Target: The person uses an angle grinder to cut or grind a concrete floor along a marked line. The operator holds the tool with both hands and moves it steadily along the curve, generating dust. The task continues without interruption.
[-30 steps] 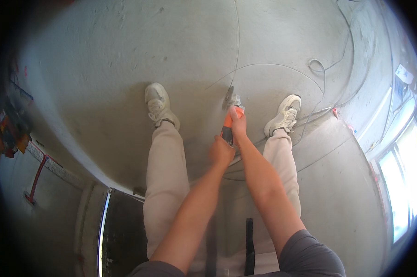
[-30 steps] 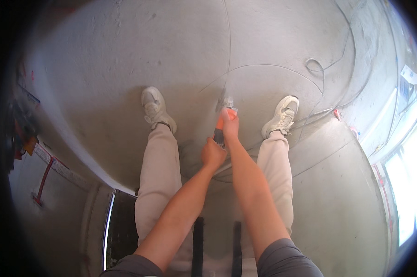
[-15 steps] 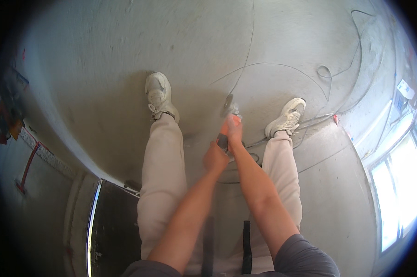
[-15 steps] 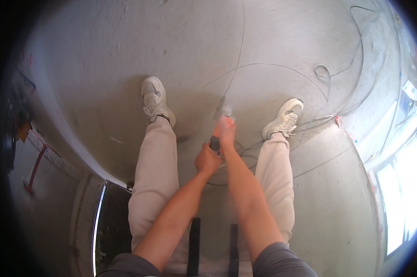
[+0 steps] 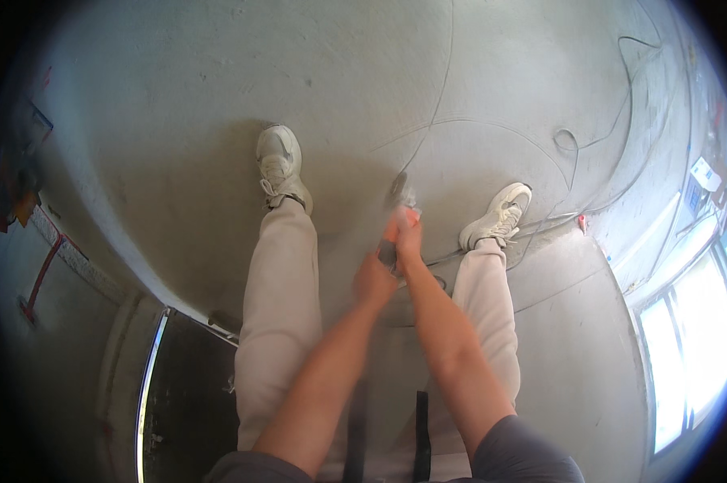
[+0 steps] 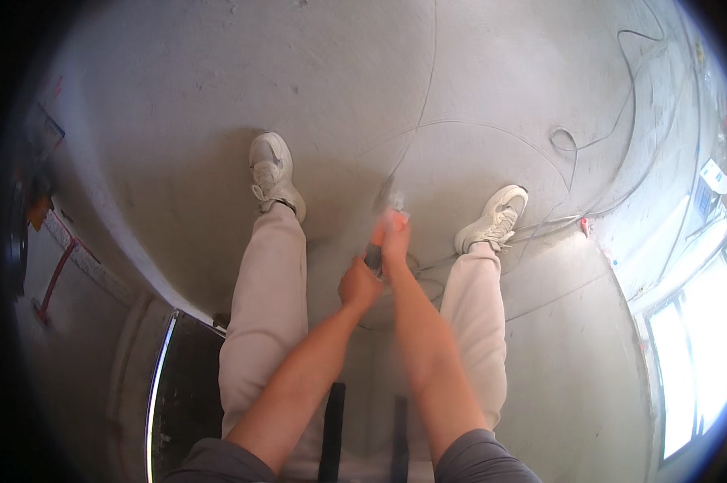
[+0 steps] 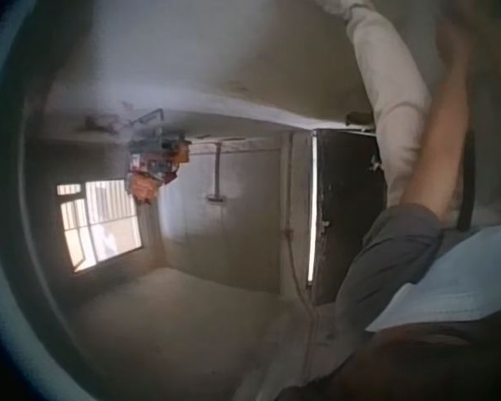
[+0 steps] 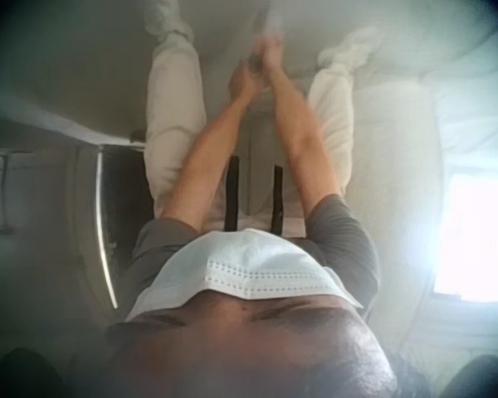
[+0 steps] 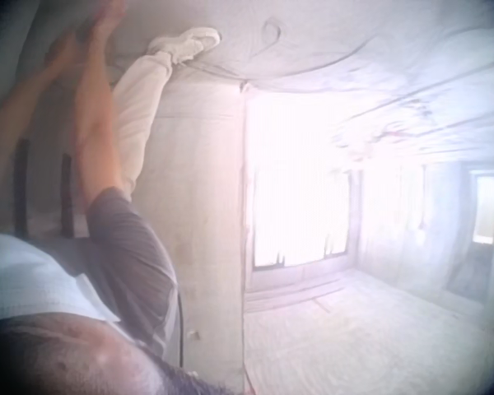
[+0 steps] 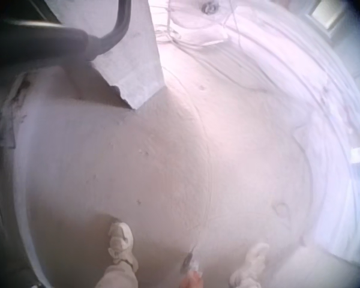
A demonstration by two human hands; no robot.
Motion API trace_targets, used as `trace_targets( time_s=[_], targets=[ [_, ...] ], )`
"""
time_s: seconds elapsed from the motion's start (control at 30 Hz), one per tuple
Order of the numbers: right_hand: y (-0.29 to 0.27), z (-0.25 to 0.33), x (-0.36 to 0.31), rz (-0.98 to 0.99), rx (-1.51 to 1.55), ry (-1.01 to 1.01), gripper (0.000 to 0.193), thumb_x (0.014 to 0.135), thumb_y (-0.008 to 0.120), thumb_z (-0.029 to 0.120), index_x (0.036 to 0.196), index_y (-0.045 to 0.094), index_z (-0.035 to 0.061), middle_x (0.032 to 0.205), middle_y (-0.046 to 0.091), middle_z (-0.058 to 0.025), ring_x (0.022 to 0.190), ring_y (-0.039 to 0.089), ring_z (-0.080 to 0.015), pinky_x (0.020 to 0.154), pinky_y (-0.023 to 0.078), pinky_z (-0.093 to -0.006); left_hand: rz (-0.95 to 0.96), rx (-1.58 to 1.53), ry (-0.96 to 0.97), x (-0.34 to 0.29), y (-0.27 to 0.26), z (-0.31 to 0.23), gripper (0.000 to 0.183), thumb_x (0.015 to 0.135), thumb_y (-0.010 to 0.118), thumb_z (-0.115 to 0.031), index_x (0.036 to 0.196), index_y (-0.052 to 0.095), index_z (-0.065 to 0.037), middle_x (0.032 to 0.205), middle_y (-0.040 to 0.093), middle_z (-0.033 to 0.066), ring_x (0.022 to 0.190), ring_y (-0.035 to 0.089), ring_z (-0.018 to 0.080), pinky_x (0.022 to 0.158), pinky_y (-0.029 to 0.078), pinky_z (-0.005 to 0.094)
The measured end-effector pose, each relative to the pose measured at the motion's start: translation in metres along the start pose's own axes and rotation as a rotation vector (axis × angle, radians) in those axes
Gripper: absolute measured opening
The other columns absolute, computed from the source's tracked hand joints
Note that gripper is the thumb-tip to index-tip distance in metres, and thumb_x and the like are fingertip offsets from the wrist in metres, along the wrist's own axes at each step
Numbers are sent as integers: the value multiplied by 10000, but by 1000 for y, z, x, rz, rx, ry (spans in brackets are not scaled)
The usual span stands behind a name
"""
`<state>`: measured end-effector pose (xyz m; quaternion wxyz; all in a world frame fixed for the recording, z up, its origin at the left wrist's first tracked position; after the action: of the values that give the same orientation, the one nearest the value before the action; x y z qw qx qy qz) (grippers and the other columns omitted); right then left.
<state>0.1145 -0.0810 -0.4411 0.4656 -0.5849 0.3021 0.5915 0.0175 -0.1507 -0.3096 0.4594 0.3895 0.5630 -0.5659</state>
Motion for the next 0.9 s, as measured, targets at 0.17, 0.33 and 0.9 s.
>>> trace_targets(
  time_s=[0.17,0.33,0.9],
  targets=[
    [7,-17,-22,25,4,36,439,1031,704,401,1291,666,50,1177,689,-72,1087,645,-169,974,521,-367,82,51,-76,-7,3,23,492,922,737,-292,1272,565,9,1139,756,264,1091,732,463,937,564,558],
    [4,-5,-13,-13,31,18,550,1024,714,402,1393,574,19,1239,668,-103,1106,645,-202,993,520,-385,59,35,-36,1,8,17,482,925,734,-274,1264,569,25,1070,767,268,1044,748,457,906,573,554],
    [6,54,5,-20,-57,-16,874,991,730,484,1586,307,5,1468,530,-179,1312,561,-299,1094,485,-440,65,15,14,15,-10,-33,429,884,705,-161,1229,546,39,1087,754,296,1041,736,487,906,571,579]
  ],
)
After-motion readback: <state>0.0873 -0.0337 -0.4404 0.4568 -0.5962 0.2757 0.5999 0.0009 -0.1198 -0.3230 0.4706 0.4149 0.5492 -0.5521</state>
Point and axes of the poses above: each hand's wrist, its own x-axis towards the middle knuckle, its own y-axis out of the palm, z = x × y, the point moved 6 cm from there along x, towards the middle knuckle
